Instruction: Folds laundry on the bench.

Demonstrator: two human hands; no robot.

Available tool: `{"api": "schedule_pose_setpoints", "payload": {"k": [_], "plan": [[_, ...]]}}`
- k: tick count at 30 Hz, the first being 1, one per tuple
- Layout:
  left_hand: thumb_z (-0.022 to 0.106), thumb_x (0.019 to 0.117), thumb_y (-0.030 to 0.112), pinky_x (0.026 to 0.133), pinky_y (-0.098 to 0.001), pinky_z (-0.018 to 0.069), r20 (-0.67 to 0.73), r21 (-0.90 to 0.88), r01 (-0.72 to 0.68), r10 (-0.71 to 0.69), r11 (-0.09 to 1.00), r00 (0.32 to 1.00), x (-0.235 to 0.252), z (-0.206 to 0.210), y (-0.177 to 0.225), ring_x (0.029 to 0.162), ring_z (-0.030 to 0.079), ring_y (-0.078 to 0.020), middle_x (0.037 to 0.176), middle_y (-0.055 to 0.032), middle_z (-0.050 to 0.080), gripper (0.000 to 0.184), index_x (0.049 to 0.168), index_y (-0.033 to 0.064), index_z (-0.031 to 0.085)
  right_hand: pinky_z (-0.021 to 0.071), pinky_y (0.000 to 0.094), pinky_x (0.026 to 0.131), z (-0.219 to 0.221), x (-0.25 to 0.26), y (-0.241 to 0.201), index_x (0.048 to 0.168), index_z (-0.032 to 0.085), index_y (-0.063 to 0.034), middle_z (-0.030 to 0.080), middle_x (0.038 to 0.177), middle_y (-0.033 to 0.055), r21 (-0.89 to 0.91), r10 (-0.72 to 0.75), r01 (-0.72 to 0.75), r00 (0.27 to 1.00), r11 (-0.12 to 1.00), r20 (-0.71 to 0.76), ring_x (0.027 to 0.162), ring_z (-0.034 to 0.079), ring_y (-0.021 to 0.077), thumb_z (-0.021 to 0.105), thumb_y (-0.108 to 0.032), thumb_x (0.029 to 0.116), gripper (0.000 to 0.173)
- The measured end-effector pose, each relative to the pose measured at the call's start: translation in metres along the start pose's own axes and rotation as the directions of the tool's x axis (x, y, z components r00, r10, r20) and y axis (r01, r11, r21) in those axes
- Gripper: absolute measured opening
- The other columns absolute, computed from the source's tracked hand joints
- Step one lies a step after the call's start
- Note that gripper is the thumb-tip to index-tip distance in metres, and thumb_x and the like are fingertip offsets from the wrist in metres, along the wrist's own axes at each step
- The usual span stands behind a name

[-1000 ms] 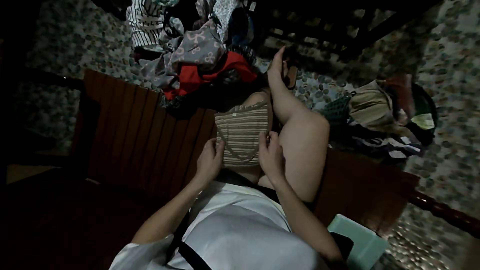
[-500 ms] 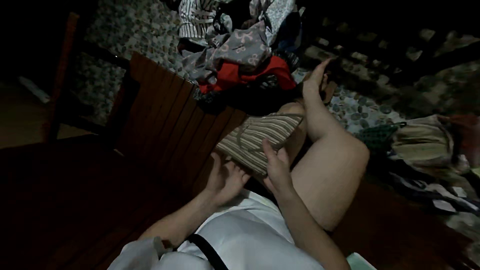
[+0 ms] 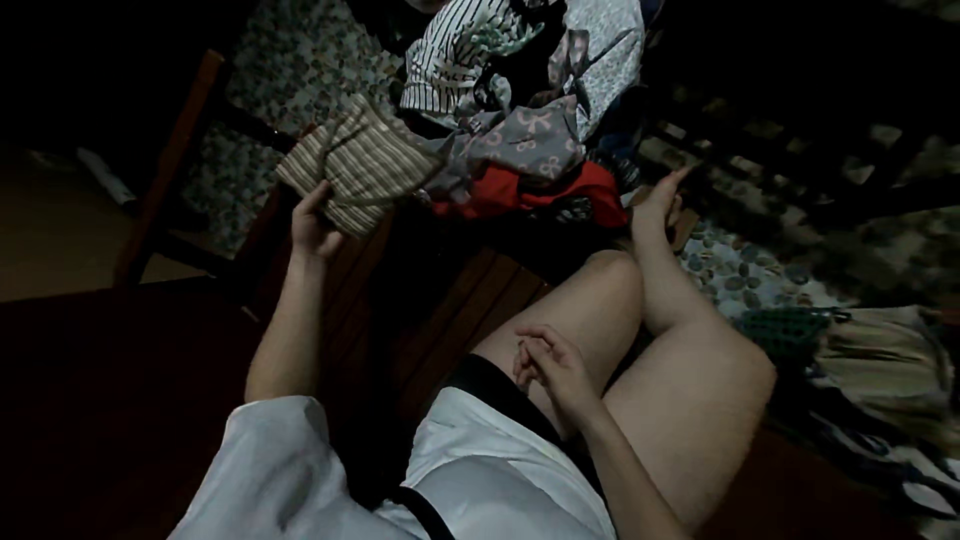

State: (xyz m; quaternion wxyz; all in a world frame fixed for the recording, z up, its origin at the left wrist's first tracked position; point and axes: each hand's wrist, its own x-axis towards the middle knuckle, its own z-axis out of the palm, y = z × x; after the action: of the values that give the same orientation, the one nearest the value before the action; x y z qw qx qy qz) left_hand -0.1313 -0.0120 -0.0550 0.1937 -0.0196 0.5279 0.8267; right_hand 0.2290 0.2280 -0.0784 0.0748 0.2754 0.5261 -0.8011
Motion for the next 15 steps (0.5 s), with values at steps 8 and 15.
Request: {"api": "schedule_pose_setpoints", "payload": {"k": [8,15], "plan": [[0.059,0.1014,0.03,0.055,-0.0238,0.05,-0.628,0.202,0.458,-0.245,0.866,0.739,0.035,-0.138,-0.064,0.055,0.049,-0.0069,0.07,0.0036,0.049,0.016,0.1,0.0145,0.056,0.0637,0.0368,0.066,-0.003,0.011,0.0,0.132,0.052,0.0022,0.067,0.084,0.0083,0.13,0.02,-0.031,0.996,0.991,0.087,0.07,0.07,0.021,0.041,-0.014,0.1072,0.032],[0.058,0.0975,0.052,0.117,-0.0684,0.0231,-0.157,0.986,0.166,0.377,0.009,0.913,0.056,-0.097,-0.064,0.149,0.027,-0.048,0.163,-0.0261,0.028,0.074,0.157,0.0121,0.039,0.0644,0.0389,0.069,-0.007,0.021,-0.008,0.135,0.05,0.0,0.069,0.087,0.0089,0.155,0.08,-0.103,0.985,0.982,0.151,0.074,0.072,0.0224,0.039,-0.014,0.107,0.033]]}}
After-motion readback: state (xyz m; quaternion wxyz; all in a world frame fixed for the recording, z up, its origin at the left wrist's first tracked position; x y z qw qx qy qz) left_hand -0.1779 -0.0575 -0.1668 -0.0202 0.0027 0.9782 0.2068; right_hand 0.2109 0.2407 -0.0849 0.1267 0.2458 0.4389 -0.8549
